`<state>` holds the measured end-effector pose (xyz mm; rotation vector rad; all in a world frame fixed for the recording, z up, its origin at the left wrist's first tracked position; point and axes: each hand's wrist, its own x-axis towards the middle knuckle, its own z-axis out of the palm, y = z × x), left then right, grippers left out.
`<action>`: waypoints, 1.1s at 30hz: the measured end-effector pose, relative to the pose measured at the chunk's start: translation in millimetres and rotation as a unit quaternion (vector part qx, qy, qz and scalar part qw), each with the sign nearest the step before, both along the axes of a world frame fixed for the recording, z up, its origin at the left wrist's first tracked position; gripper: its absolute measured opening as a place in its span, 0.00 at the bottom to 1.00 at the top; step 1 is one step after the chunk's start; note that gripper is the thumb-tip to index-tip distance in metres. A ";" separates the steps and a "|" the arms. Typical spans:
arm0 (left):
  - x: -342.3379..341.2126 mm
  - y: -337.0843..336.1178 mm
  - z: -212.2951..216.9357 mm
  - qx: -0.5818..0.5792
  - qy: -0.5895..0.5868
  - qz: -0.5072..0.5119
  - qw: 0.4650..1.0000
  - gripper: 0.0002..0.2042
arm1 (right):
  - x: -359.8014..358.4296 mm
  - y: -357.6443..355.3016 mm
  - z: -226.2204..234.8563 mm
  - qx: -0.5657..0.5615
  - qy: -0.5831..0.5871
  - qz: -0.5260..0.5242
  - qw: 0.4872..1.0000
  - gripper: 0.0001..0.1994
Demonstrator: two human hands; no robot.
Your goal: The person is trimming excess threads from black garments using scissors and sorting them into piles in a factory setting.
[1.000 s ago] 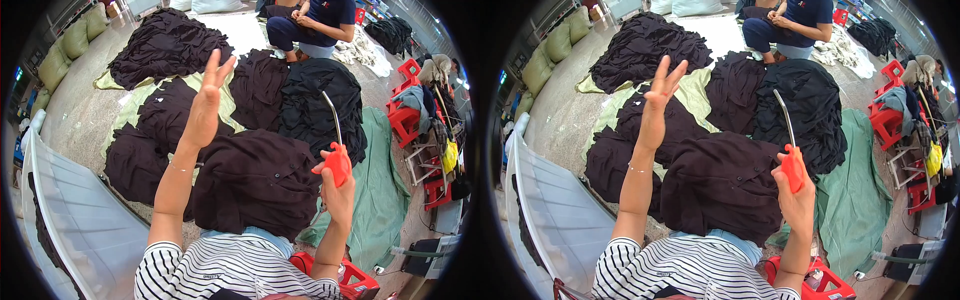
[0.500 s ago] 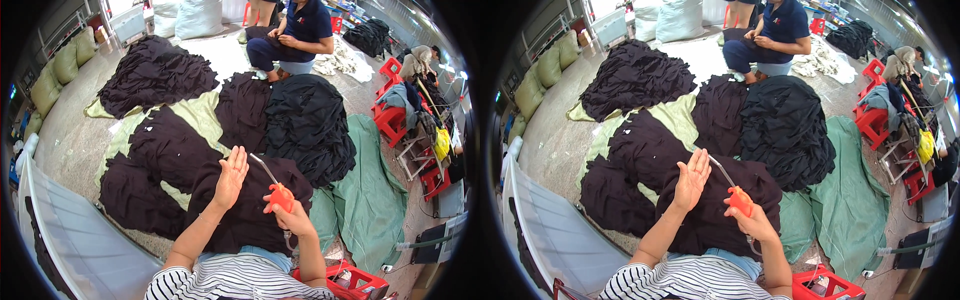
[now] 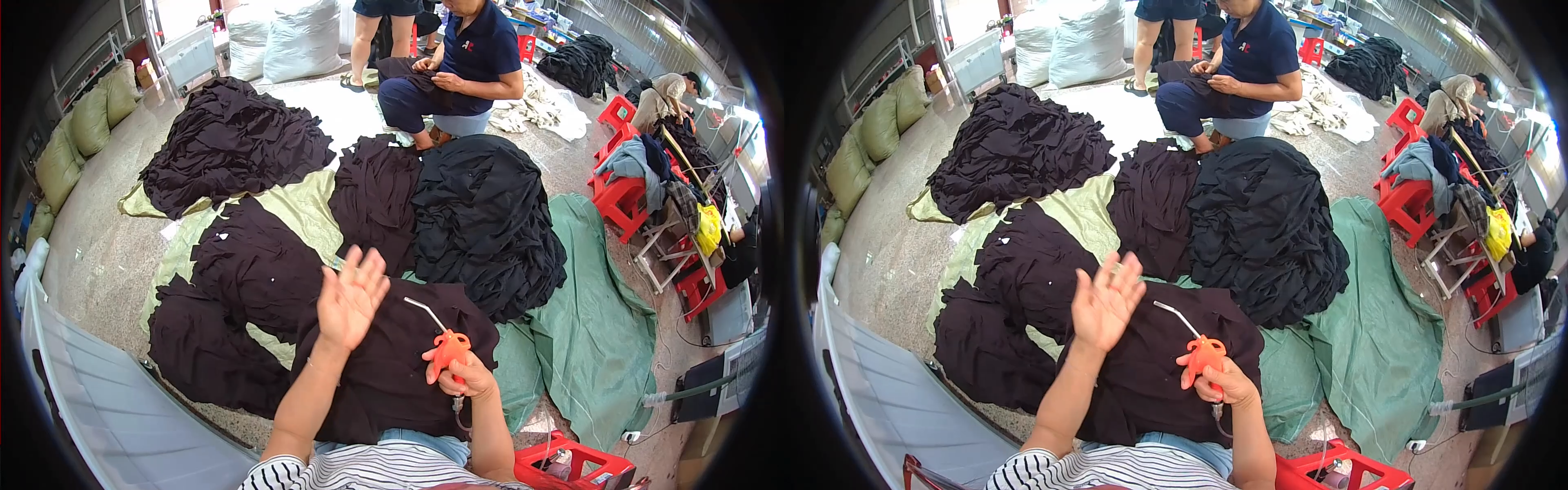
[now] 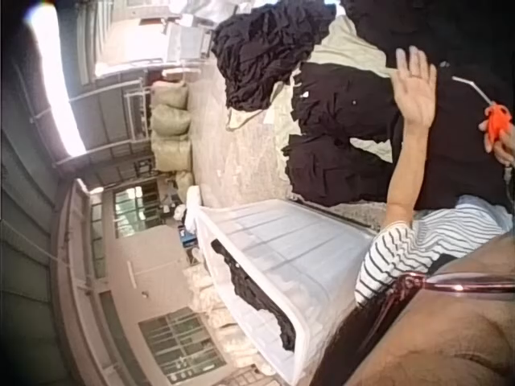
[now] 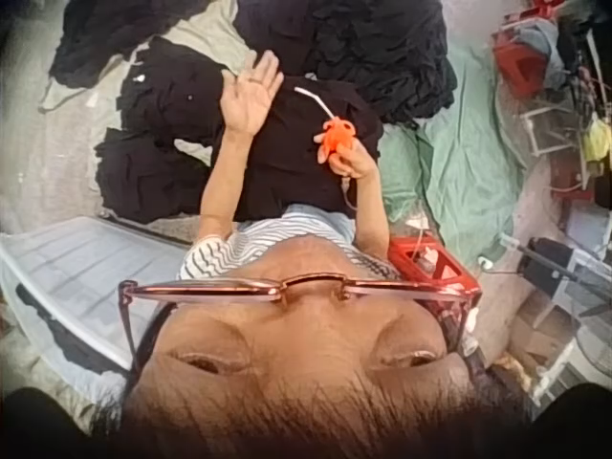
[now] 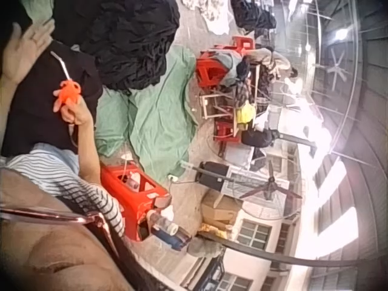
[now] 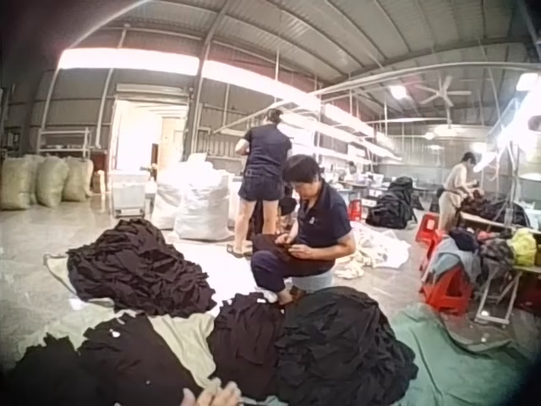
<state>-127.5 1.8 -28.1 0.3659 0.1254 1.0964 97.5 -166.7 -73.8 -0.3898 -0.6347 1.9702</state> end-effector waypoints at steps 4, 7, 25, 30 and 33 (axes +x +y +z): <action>-9.8 55.3 84.1 0.144 0.000 0.082 0.986 0.39 | -0.1 2.6 -4.0 -0.003 0.013 0.015 1.000 0.26; -0.8 90.0 134.3 0.234 0.012 0.100 0.967 0.41 | 2.9 -0.6 -5.1 -0.003 0.026 0.011 1.000 0.26; 22.9 9.5 22.5 0.031 0.221 0.053 0.973 0.23 | 2.2 -2.1 -4.3 -0.013 0.004 0.003 1.000 0.27; 26.8 -20.7 -32.9 0.000 0.283 0.044 0.958 0.16 | 3.6 -2.8 1.7 -0.019 -0.015 0.002 1.000 0.28; 28.0 -20.6 -27.9 0.063 0.303 0.028 0.951 0.13 | 3.1 -3.9 1.1 -0.016 -0.012 -0.002 1.000 0.28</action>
